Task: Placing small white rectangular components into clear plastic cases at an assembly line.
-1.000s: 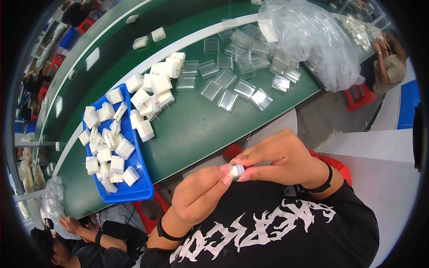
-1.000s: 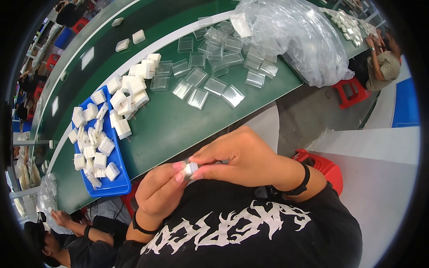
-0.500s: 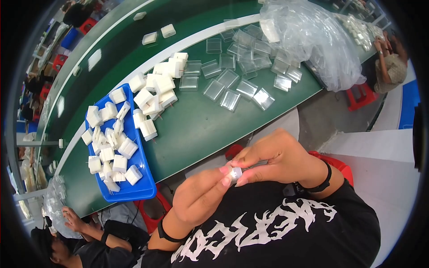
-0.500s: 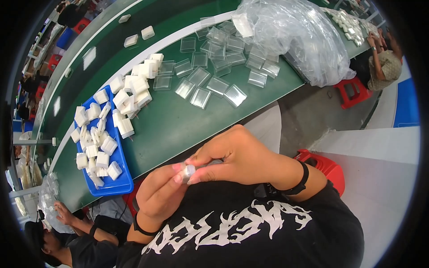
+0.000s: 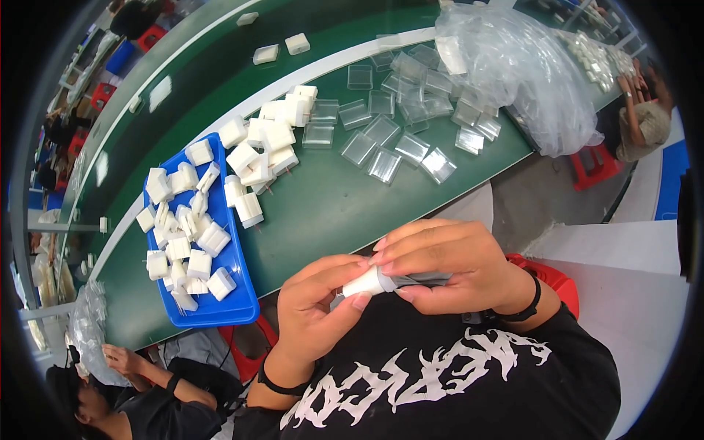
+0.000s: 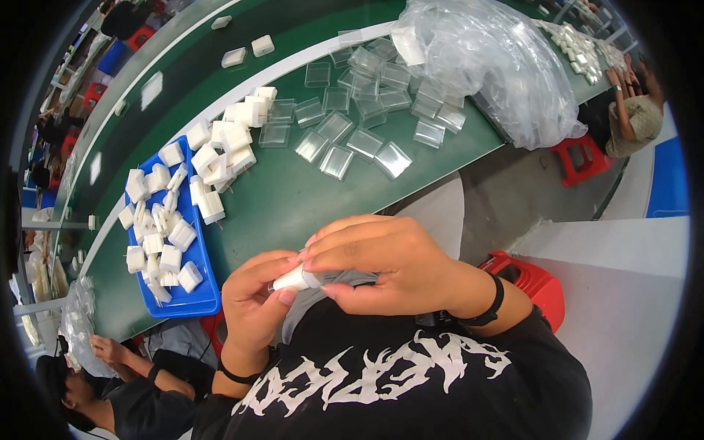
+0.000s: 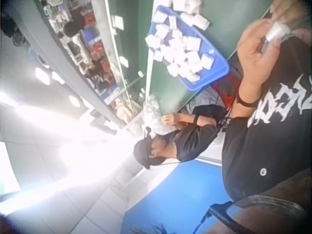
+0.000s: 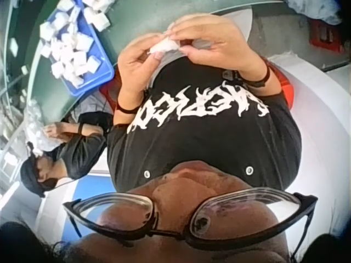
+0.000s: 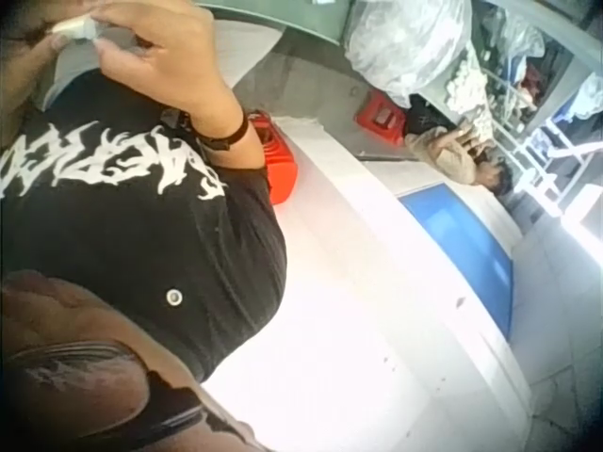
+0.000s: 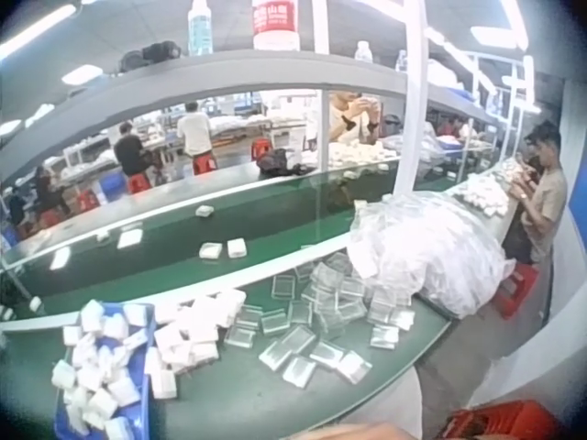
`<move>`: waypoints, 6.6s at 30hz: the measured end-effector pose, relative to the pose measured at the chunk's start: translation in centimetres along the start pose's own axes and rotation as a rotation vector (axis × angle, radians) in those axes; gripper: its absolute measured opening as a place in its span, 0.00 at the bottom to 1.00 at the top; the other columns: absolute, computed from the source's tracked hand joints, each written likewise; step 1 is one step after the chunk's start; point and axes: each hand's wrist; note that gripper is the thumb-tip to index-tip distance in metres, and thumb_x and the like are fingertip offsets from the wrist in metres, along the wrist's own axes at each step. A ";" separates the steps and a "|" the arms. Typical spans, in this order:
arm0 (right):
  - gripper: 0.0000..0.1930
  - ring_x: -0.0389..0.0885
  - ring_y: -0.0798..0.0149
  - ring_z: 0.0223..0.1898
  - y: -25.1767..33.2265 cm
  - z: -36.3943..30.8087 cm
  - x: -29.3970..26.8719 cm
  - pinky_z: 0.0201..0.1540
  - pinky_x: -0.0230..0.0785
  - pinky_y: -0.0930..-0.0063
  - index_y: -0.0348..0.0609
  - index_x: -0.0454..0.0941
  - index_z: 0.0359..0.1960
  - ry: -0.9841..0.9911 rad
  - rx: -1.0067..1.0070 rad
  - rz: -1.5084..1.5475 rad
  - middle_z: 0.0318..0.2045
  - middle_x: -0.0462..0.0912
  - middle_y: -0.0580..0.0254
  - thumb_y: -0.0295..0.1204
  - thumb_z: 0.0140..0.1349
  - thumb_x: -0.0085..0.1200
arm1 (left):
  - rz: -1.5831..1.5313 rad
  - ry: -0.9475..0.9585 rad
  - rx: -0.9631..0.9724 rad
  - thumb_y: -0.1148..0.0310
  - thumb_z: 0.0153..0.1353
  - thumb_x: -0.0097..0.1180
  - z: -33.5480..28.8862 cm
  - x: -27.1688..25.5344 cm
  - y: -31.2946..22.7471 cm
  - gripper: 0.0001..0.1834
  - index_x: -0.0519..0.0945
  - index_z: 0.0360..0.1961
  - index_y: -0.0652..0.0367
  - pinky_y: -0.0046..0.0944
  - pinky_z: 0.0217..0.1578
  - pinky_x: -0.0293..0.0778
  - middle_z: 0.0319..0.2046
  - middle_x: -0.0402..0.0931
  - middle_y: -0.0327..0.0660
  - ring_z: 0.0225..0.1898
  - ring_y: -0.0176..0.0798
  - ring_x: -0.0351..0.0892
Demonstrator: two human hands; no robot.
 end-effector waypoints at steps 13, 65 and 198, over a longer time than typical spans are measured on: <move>0.14 0.89 0.51 0.49 -0.3 -0.4 1.0 0.54 0.82 0.61 0.38 0.86 0.35 0.007 0.116 -0.002 0.40 0.90 0.55 0.17 0.44 0.70 | 0.036 0.094 -0.044 0.82 0.59 0.65 -0.5 -0.4 0.4 0.18 0.85 0.52 0.70 0.35 0.47 0.77 0.49 0.84 0.52 0.45 0.40 0.84; 0.32 0.73 0.80 0.18 -1.6 1.0 2.7 0.19 0.64 0.85 0.39 0.82 0.53 0.043 -0.051 0.368 0.21 0.78 0.71 0.30 0.43 0.81 | 0.259 -0.107 0.552 0.62 0.31 0.89 0.7 -0.2 -1.0 0.41 0.82 0.49 0.64 0.31 0.36 0.76 0.44 0.78 0.46 0.40 0.38 0.80; 0.28 0.86 0.67 0.33 -6.5 16.9 -7.6 0.34 0.77 0.77 0.34 0.73 0.63 -0.099 0.942 0.003 0.40 0.85 0.60 0.35 0.64 0.66 | 0.980 -0.008 0.404 0.70 0.56 0.69 -1.9 -5.1 6.3 0.18 0.82 0.47 0.65 0.48 0.59 0.76 0.55 0.77 0.51 0.58 0.56 0.78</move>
Point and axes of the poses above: each hand's wrist, its own z-axis towards the middle knuckle, its own x-axis out of the palm, y = z × x
